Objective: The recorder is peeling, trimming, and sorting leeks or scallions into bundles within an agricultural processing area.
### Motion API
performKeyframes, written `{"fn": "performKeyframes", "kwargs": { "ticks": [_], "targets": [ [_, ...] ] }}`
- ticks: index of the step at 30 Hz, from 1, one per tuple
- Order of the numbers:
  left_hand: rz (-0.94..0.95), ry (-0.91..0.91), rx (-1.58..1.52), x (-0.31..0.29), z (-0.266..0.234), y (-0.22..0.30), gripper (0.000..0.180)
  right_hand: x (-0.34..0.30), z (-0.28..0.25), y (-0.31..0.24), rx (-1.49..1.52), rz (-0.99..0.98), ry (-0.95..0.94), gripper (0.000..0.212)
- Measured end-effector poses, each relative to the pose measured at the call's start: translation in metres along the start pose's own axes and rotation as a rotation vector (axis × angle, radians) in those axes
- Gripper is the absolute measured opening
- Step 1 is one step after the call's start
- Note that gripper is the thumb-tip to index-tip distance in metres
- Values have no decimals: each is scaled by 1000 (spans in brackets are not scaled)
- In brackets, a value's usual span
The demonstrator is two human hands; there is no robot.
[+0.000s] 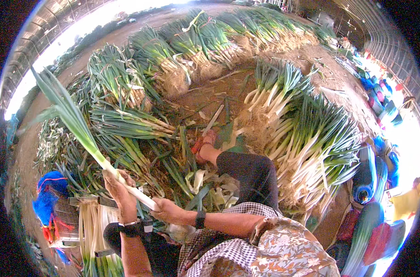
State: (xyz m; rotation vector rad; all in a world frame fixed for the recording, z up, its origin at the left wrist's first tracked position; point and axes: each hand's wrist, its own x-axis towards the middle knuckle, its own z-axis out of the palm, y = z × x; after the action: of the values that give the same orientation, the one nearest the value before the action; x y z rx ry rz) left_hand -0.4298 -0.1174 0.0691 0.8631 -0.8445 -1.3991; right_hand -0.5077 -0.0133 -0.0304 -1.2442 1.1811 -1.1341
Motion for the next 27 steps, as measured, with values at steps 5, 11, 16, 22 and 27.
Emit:
{"fn": "performKeyframes", "kwargs": {
  "ticks": [5,11,16,22,27],
  "targets": [
    [-77,-191,-153,-4,-6,13,47,-12,-21,-23,635,184,-601,21],
    [-153,-117,-221,12,-34,-11,29,-13,-8,-29,470,39,-331,14],
    [45,-74,-151,17,-49,-7,32,-12,13,-32,-18,-46,-26,19],
    [401,-41,184,11,-67,7,30,-5,11,-23,-226,-158,33,22],
    [156,-422,987,-7,-66,18,13,7,-33,-9,-997,-333,113,23]
  ]
}}
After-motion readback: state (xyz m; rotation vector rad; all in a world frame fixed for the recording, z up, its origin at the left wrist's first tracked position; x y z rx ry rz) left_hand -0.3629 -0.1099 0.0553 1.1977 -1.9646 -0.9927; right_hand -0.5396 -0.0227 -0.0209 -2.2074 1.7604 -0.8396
